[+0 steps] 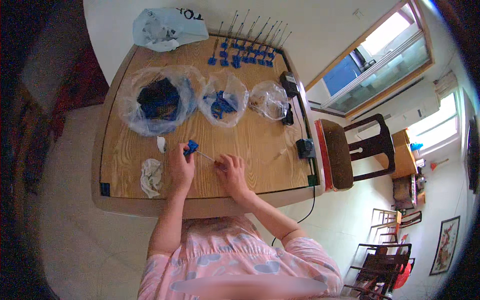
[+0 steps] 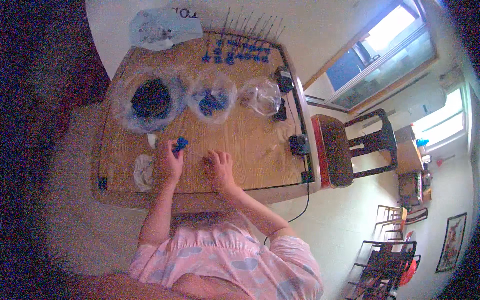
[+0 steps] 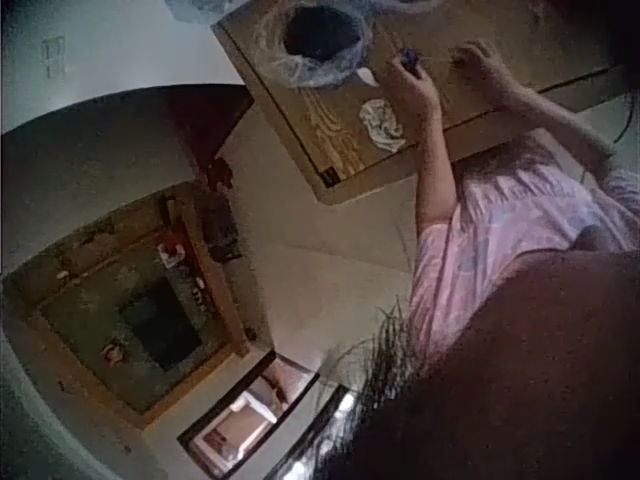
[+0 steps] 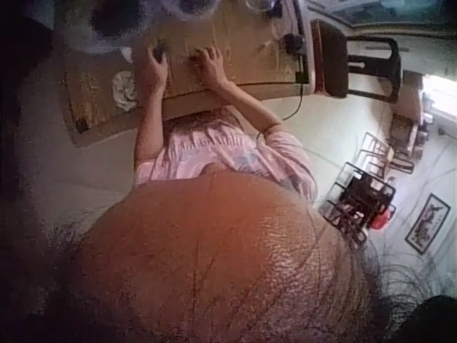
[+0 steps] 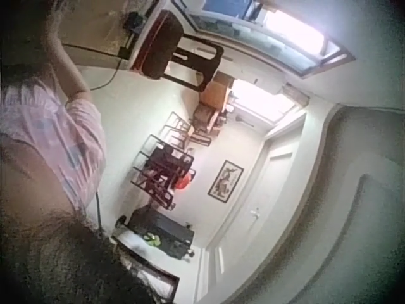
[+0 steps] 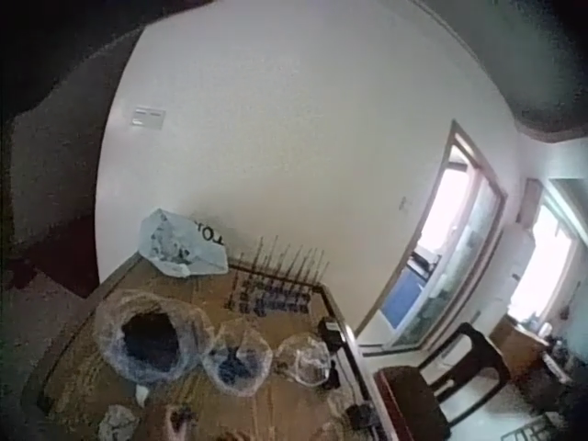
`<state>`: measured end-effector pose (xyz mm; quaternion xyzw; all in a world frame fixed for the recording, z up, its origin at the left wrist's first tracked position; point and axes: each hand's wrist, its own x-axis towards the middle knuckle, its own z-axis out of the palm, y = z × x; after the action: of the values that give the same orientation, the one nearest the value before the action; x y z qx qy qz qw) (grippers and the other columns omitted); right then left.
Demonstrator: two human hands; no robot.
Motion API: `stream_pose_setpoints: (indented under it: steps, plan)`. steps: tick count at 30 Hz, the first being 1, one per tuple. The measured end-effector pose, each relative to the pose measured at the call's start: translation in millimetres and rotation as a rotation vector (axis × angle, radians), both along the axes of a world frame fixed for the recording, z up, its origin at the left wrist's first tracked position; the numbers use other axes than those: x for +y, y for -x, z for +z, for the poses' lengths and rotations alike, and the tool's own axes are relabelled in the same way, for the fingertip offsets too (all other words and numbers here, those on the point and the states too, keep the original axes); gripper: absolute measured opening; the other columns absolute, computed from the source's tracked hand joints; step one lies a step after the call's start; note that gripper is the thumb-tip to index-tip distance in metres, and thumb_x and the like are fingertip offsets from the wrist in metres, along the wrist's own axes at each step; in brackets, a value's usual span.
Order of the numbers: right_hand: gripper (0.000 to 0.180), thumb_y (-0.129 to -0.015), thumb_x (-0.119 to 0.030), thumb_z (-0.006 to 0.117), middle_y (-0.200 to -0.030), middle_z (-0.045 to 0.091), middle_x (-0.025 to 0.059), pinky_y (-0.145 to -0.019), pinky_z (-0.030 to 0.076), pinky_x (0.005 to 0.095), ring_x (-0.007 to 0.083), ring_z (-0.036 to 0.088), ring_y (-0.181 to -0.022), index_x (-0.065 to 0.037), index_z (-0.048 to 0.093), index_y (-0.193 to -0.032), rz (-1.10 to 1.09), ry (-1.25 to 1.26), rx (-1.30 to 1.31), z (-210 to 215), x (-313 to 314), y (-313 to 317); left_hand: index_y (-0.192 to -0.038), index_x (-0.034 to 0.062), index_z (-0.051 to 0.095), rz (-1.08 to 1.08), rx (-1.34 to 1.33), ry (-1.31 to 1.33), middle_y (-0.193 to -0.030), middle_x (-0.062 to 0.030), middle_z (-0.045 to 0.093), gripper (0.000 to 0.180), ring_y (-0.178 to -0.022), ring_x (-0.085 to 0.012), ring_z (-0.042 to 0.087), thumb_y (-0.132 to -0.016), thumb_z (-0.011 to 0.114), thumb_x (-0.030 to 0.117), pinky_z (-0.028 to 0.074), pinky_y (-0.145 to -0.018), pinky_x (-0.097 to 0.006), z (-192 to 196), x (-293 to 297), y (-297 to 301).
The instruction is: The person assembles small blue plastic components using a screwdriver and small metal pins.
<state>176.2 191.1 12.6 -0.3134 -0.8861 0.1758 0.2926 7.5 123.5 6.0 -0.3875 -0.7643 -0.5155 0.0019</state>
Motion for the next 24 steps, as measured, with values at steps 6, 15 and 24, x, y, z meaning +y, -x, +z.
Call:
stream_pose_setpoints:
  steps: [6, 15, 24]
  plan:
    - [0.062, -0.072, -0.019, 0.074, -0.111, 0.048, 0.0190, -0.092, 0.041, 0.0462, 0.0380, 0.046, -0.108, -0.004, 0.043, -0.123, 0.020, 0.078, -0.128, 18, 6, -47, -0.100, 0.0052, 0.053, 0.007, 0.041, 0.058, -0.095, -0.0149, 0.058, 0.032, -0.092, -0.0361, 0.055, -0.073, 0.069, 0.000, 0.045, -0.079, -0.044, 31, -5, -3]
    - [0.024, -0.082, -0.010, 0.063, -0.094, 0.057, 0.0156, -0.067, 0.050, 0.0405, 0.0342, 0.060, -0.079, -0.006, 0.059, -0.105, 0.045, 0.226, -0.017, 14, 7, -53, -0.099, 0.0044, 0.053, 0.006, 0.057, 0.003, -0.096, -0.0141, 0.059, 0.027, -0.093, -0.0359, 0.055, -0.075, 0.067, 0.001, 0.044, -0.079, -0.044, 15, 0, -3]
    - [0.029, -0.083, -0.007, 0.060, -0.104, 0.054, 0.0146, -0.068, 0.051, 0.0403, 0.0341, 0.060, -0.088, -0.008, 0.056, -0.112, 0.021, 0.325, -0.040, 15, -1, -51, -0.098, 0.0048, 0.053, -0.001, 0.114, -0.036, -0.091, -0.0119, 0.057, 0.027, -0.091, -0.0343, 0.053, -0.075, 0.067, 0.001, 0.042, -0.080, -0.043, 0, 1, 2]
